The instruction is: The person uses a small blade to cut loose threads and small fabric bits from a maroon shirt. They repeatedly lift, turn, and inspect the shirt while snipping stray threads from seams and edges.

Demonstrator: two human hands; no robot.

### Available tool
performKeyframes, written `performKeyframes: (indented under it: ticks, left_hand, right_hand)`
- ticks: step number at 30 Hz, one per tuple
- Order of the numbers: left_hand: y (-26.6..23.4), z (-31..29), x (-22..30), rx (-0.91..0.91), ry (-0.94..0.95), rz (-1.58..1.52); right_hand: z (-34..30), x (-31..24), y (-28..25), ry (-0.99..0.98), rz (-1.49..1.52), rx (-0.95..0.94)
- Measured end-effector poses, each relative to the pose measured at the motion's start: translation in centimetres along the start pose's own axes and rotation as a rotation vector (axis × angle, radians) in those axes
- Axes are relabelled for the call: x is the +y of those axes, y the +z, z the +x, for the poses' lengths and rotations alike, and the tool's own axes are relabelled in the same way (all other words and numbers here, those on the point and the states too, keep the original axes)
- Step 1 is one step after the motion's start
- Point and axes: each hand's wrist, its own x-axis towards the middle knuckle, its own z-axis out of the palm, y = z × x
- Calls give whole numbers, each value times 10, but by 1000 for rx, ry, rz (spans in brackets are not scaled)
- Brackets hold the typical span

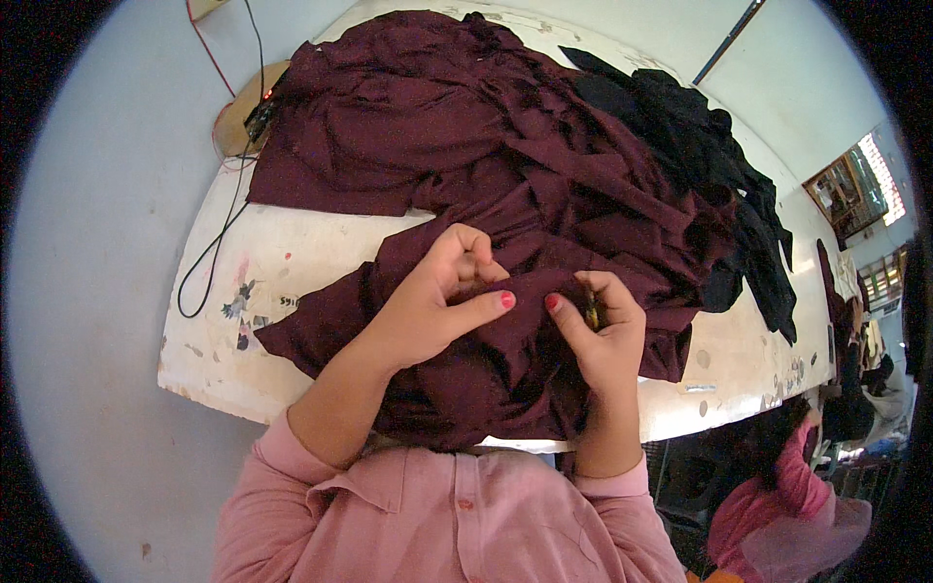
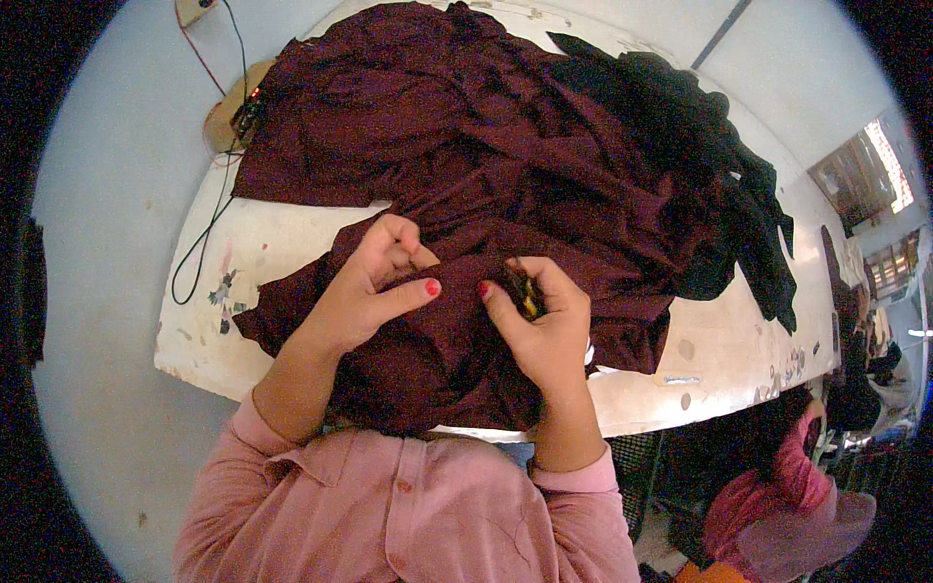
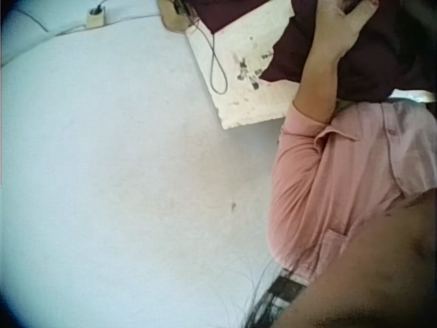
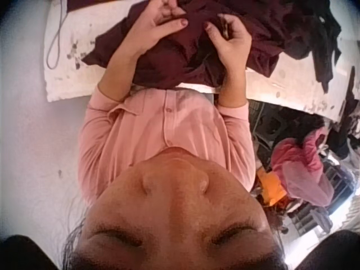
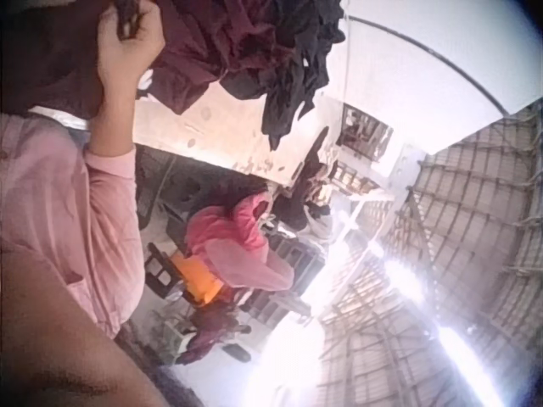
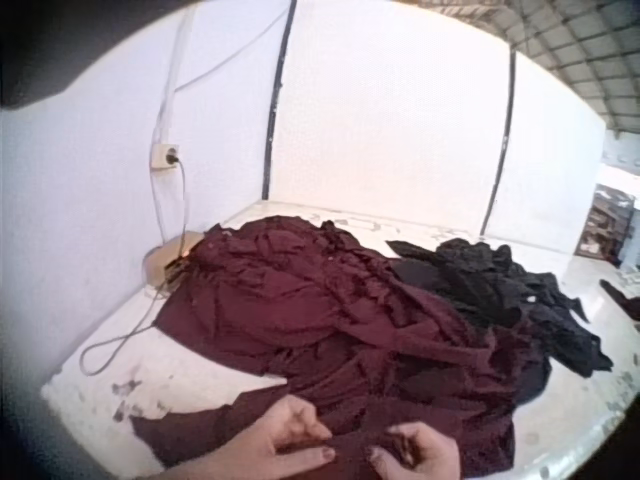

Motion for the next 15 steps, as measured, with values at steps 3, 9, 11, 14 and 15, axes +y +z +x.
performKeyframes:
  ticks: [3, 9, 11, 14, 15]
  left_hand:
    - [-10, 1, -7, -71, 203, 418]
    - [-3, 4, -4, 28, 280, 358]
    - [-5, 3, -9, 48, 299, 391]
    - [-5, 2, -6, 12, 258, 407]
    - [-3, 2, -3, -23, 265, 427]
  right_hand:
    - [0, -11, 3, -188, -220, 143]
    - [-4, -10, 6, -674, -423, -286]
    - [0, -25, 3, -549, -260, -298]
    - [3, -21, -2, -409, -244, -203]
    - [2, -17, -3, -375, -292, -212]
